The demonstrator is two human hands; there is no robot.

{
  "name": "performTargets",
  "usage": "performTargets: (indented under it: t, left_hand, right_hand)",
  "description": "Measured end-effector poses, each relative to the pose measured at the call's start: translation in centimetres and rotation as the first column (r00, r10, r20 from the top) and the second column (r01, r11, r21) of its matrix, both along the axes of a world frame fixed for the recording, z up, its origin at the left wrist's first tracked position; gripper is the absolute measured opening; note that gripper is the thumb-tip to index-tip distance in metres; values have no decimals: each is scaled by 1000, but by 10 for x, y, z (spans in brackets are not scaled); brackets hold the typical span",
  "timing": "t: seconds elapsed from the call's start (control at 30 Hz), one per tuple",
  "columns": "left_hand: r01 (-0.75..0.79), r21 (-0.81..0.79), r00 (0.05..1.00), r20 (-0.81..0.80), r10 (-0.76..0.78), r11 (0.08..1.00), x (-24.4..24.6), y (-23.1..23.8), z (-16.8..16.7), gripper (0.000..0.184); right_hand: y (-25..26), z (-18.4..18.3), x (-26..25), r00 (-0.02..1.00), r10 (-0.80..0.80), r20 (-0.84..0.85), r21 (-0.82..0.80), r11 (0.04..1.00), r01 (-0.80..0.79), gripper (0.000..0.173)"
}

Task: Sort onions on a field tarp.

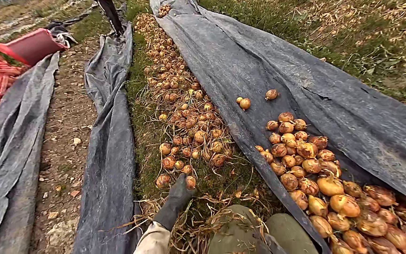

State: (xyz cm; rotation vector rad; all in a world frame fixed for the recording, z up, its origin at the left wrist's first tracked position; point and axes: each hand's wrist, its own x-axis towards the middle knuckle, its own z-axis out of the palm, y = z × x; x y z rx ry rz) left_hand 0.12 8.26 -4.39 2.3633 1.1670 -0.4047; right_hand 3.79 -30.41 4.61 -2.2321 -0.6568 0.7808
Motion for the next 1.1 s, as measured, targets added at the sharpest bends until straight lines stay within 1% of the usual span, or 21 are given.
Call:
performTargets:
  t: [0.07,0.13,0.2,0.23,0.3,0.37,0.4,0.43,0.47,0.5,0.53,0.57,0.6,0.67,0.73,0.8,0.83,0.87,0.93,1.03,1.1]
  left_hand:
    - [73,-224,950,311,0,972,-29,-32,35,92]
    - [181,-446,812,571,123,876,-54,-70,73,93]
    - [323,-491,727,676,120,809,-68,-104,109,93]
    - [382,-442,714,699,44,811,-74,-118,123,92]
    - [439,-265,751,633,-189,858,-82,-137,145,87]
    - [444,-173,825,462,-326,879,-87,-152,167,81]
    - [442,-170,855,377,-356,881,-89,-157,175,79]
    - [442,-179,877,294,-381,879,-92,-162,179,77]
    - [443,-195,889,221,-401,875,-94,-165,182,75]
    - [439,-220,896,175,-408,871,-96,-168,182,71]
    - [428,-252,903,158,-399,868,-99,-169,179,62]
    - [407,-287,912,172,-371,867,-103,-170,175,49]
    - [383,-319,922,181,-341,867,-105,-171,174,37]
    - [348,-340,936,171,-306,874,-103,-172,184,38]
    - [328,-267,944,135,-302,906,-95,-176,197,41]
    - [374,-130,926,114,-360,919,-88,-185,208,43]
    - [415,-62,907,106,-407,908,-85,-190,210,44]
    - [450,-16,890,91,-447,893,-82,-195,211,44]
    - [470,-26,881,67,-468,882,-76,-203,205,42]
    - [357,-96,924,183,-337,929,-71,-198,184,37]
    - [333,-76,906,303,-296,940,-68,-195,177,35]
  right_hand:
    - [11,-19,0,997,-31,75,98,995,24,48]
    - [31,-10,6,1000,4,-23,99,995,-1,56]
    - [50,-1,8,989,43,-140,159,987,-20,67]
    - [56,3,3,981,39,-190,244,970,9,68]
    - [64,10,-14,944,-1,-329,440,885,154,63]
    - [65,18,-25,891,-23,-453,517,808,284,57]
    - [63,19,-27,900,-31,-435,522,806,280,54]
    - [58,17,-27,940,-38,-340,524,822,223,50]
    - [52,13,-25,988,-33,-148,528,843,107,47]
    - [48,6,-23,989,-56,135,530,848,-24,46]
    - [45,-2,-21,921,-99,377,530,839,-126,48]
    - [41,-7,-18,859,-145,491,549,817,-177,51]
    - [37,-8,-17,841,-193,506,582,796,-167,52]
    - [24,0,-19,885,-238,399,552,833,-25,51]
    - [11,9,-19,951,-182,252,282,953,108,53]
    - [3,8,-16,999,-24,47,-26,999,25,69]
    - [3,6,-18,999,-4,-32,-61,998,2,75]
    - [3,3,-19,995,-15,-98,-34,999,12,77]
    - [4,-5,-19,986,-50,-162,15,998,53,76]
    - [-3,-19,-19,974,-58,-218,-21,998,54,75]
    - [-9,-23,-19,978,-11,-210,-59,998,-1,76]
